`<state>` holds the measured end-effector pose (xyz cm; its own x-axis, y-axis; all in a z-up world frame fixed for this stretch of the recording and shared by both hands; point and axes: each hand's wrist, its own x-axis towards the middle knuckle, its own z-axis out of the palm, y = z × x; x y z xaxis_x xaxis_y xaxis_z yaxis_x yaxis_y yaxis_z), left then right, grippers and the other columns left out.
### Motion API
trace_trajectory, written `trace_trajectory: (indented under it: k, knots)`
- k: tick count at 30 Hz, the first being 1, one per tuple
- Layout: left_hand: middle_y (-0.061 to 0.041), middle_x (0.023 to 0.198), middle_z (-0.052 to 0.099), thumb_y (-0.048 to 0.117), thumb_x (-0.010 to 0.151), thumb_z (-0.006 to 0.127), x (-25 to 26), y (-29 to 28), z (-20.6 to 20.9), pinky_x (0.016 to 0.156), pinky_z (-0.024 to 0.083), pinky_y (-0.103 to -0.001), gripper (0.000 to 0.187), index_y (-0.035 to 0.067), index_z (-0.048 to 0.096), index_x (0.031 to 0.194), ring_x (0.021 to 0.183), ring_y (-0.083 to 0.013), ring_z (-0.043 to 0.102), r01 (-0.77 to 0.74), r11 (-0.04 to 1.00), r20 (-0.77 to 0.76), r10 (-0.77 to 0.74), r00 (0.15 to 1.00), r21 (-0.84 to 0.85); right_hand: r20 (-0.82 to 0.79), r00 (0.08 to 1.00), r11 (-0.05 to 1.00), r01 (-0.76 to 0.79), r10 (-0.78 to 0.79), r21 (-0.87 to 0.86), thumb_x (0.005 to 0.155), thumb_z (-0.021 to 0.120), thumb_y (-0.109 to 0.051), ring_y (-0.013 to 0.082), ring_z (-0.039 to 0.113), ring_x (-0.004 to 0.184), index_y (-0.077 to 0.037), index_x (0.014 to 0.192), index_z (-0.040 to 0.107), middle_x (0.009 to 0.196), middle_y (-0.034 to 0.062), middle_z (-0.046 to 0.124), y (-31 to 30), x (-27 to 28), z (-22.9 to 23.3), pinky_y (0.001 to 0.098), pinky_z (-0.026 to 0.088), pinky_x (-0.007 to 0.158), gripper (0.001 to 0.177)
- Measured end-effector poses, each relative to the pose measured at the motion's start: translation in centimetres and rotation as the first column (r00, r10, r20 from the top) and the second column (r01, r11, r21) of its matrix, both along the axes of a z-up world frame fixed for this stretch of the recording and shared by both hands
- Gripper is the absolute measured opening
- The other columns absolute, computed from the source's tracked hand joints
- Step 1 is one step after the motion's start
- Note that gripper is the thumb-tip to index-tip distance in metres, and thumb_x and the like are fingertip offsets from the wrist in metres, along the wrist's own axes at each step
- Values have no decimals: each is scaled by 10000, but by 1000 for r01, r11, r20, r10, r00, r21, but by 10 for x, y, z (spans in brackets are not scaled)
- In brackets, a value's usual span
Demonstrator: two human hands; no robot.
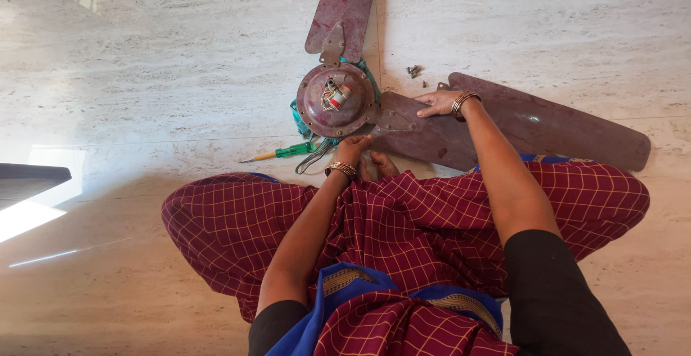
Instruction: The person sits on the floor and attaches a fan blade to the motor housing using a screwdriver. They align the blade, insert screws, and tighten them to secure the blade in place.
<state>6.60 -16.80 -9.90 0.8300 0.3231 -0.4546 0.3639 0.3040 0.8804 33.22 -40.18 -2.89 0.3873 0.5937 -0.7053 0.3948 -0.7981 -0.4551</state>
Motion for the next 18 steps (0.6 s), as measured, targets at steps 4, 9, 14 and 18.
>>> trace_trajectory:
  k: [4,9,14,18]
  knots:
    - [-142,1026,784,263,863,809,8,-6,6,571,482,-285,450,-77,724,1145,633,-133,609,-28,999,-86,31,996,44,13,1000,1000,2,-2,30,789,677,-680,266,459,1464,-286,1570,426,1575,94,495,-2,0,-1,418,370,1194,911]
    - [-144,1065,768,240,819,816,10,-9,15,532,478,-327,487,-56,701,1188,613,-181,626,-19,998,-148,29,989,63,-10,999,999,35,-35,13,811,681,-654,265,420,1479,-272,1567,430,1587,99,463,-2,-3,-3,440,350,1188,883]
    - [-177,1064,772,204,831,836,13,-8,5,653,549,-279,474,-76,705,1191,830,-162,722,-62,998,-85,61,995,0,-49,998,999,38,-36,29,820,701,-627,254,432,1464,-236,1562,427,1573,109,475,-3,-5,0,429,358,1176,882]
    - [-161,1021,771,191,841,827,14,-7,-6,658,547,-279,441,-67,702,1177,827,-165,714,-82,996,-87,80,993,-26,-62,996,998,60,-60,4,805,713,-599,244,515,1423,-244,1557,452,1540,107,541,-2,-5,8,407,406,1158,872]
